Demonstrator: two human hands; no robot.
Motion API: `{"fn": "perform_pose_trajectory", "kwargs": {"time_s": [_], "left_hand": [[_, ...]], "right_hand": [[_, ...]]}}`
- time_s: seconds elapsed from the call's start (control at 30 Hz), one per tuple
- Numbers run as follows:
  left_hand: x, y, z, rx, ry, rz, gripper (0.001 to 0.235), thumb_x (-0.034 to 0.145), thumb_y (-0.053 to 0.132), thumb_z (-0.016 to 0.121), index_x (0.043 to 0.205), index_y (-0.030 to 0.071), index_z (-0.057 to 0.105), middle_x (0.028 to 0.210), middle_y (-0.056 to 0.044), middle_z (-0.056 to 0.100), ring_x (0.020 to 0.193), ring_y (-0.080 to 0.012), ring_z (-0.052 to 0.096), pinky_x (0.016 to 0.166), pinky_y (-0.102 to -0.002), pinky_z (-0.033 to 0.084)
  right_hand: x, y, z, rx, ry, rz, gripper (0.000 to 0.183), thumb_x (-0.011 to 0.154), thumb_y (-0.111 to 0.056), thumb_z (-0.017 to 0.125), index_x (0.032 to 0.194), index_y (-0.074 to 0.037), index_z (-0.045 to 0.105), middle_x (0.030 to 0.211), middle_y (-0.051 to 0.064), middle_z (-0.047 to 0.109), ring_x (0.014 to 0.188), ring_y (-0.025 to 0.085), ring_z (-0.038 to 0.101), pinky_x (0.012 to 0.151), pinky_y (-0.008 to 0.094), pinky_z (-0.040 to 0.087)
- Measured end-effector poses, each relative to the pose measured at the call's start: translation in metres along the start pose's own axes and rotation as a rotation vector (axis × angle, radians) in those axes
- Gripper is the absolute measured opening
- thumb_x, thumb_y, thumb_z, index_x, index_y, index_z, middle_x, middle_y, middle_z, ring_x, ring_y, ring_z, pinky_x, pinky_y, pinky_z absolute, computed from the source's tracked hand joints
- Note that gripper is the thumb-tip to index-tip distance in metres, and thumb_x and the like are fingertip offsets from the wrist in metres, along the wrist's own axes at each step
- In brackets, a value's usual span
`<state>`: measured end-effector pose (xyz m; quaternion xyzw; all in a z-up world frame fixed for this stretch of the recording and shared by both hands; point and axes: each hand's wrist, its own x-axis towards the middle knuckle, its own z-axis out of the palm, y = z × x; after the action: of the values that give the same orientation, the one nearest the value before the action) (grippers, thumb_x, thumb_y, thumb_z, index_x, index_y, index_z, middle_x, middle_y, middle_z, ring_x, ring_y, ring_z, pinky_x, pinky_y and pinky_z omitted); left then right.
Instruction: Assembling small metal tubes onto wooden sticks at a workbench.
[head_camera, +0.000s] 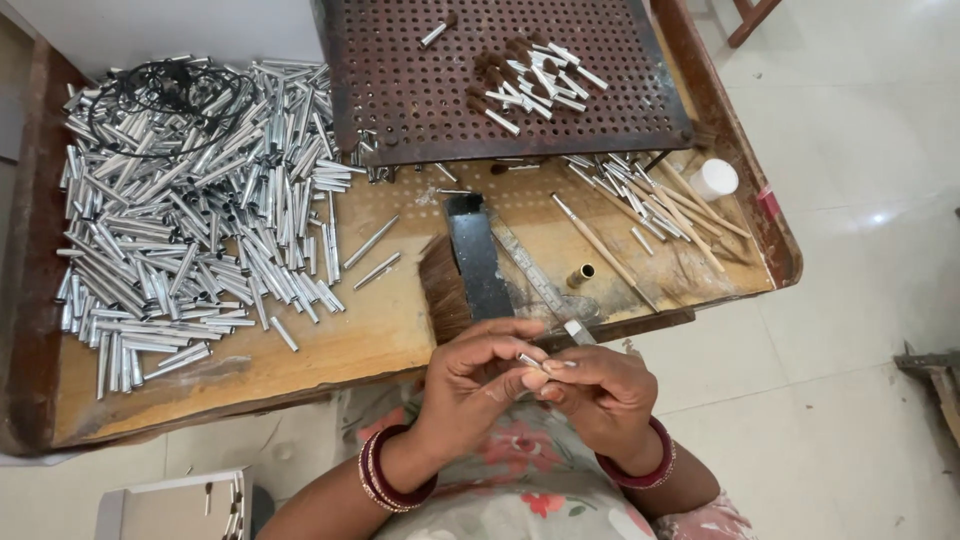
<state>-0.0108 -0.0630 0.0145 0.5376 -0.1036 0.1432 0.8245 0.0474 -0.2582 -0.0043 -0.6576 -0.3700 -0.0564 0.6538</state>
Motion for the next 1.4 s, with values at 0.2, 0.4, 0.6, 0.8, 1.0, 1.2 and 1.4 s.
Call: {"fn": "perform_pose_trajectory", "kwargs": {"time_s": [0.2, 0.4, 0.6, 0.8, 1.0, 1.2, 1.4], "left_hand": [[-0.003, -0.020, -0.021, -0.042, 0.181, -0.011, 0.012, 0.095, 0.004, 0.076, 0.103, -0.003, 0.072, 0.104, -0.008, 0.076, 0.090, -0.0093, 0.065, 0.077, -0.024, 0.051], [0.006, -0.011, -0.029, -0.130, 0.359, 0.017, 0.014, 0.099, 0.010, 0.075, 0.103, -0.002, 0.070, 0.092, -0.007, 0.075, 0.081, -0.0080, 0.068, 0.074, -0.024, 0.055], [0.004, -0.006, -0.029, -0.176, 0.397, 0.035, 0.020, 0.100, 0.014, 0.071, 0.110, -0.002, 0.067, 0.096, -0.007, 0.077, 0.084, -0.0093, 0.070, 0.077, -0.026, 0.059], [0.001, -0.006, -0.026, -0.180, 0.367, 0.062, 0.018, 0.100, 0.012, 0.071, 0.109, -0.003, 0.067, 0.096, -0.006, 0.076, 0.084, -0.0078, 0.068, 0.077, -0.025, 0.057], [0.000, -0.009, -0.024, -0.094, 0.344, 0.046, 0.011, 0.100, 0.006, 0.074, 0.099, -0.003, 0.068, 0.091, -0.001, 0.072, 0.081, -0.0032, 0.062, 0.073, -0.020, 0.051], [0.000, 0.006, -0.019, 0.045, 0.335, 0.138, 0.010, 0.098, 0.005, 0.075, 0.098, -0.003, 0.069, 0.094, -0.003, 0.074, 0.085, -0.0039, 0.065, 0.077, -0.021, 0.054], [-0.005, 0.011, 0.004, 0.137, 0.172, 0.172, 0.016, 0.095, 0.010, 0.080, 0.097, -0.001, 0.069, 0.100, -0.011, 0.076, 0.099, -0.0146, 0.073, 0.086, -0.029, 0.059]], "right_hand": [[0.096, -0.023, -0.010, -1.300, 0.260, -0.237, 0.018, 0.084, -0.019, 0.080, 0.099, -0.010, 0.073, 0.116, 0.016, 0.072, 0.101, 0.031, 0.072, 0.085, 0.041, 0.057], [0.059, -0.011, -0.016, -1.144, 0.267, -0.257, 0.017, 0.085, -0.014, 0.080, 0.095, -0.009, 0.066, 0.110, 0.015, 0.073, 0.089, 0.028, 0.071, 0.079, 0.038, 0.056], [0.015, -0.034, 0.003, -0.707, 0.150, -0.253, 0.015, 0.090, -0.002, 0.080, 0.104, -0.001, 0.073, 0.096, 0.015, 0.074, 0.082, 0.020, 0.074, 0.072, 0.028, 0.059], [0.017, -0.037, 0.011, -0.766, 0.116, -0.340, 0.017, 0.088, 0.001, 0.082, 0.102, -0.001, 0.072, 0.096, 0.015, 0.074, 0.085, 0.024, 0.074, 0.076, 0.031, 0.061], [0.022, -0.033, 0.010, -0.780, 0.109, -0.299, 0.018, 0.086, -0.001, 0.083, 0.100, -0.002, 0.073, 0.093, 0.013, 0.075, 0.083, 0.023, 0.075, 0.074, 0.029, 0.060], [0.042, 0.003, -0.029, -0.902, 0.205, -0.111, 0.013, 0.096, 0.000, 0.081, 0.107, -0.001, 0.074, 0.101, 0.014, 0.076, 0.090, 0.022, 0.076, 0.076, 0.030, 0.059], [0.026, -0.016, -0.006, -0.546, 0.115, -0.095, 0.029, 0.092, -0.019, 0.080, 0.113, -0.002, 0.071, 0.127, 0.018, 0.068, 0.117, 0.022, 0.067, 0.098, 0.031, 0.055]]}}
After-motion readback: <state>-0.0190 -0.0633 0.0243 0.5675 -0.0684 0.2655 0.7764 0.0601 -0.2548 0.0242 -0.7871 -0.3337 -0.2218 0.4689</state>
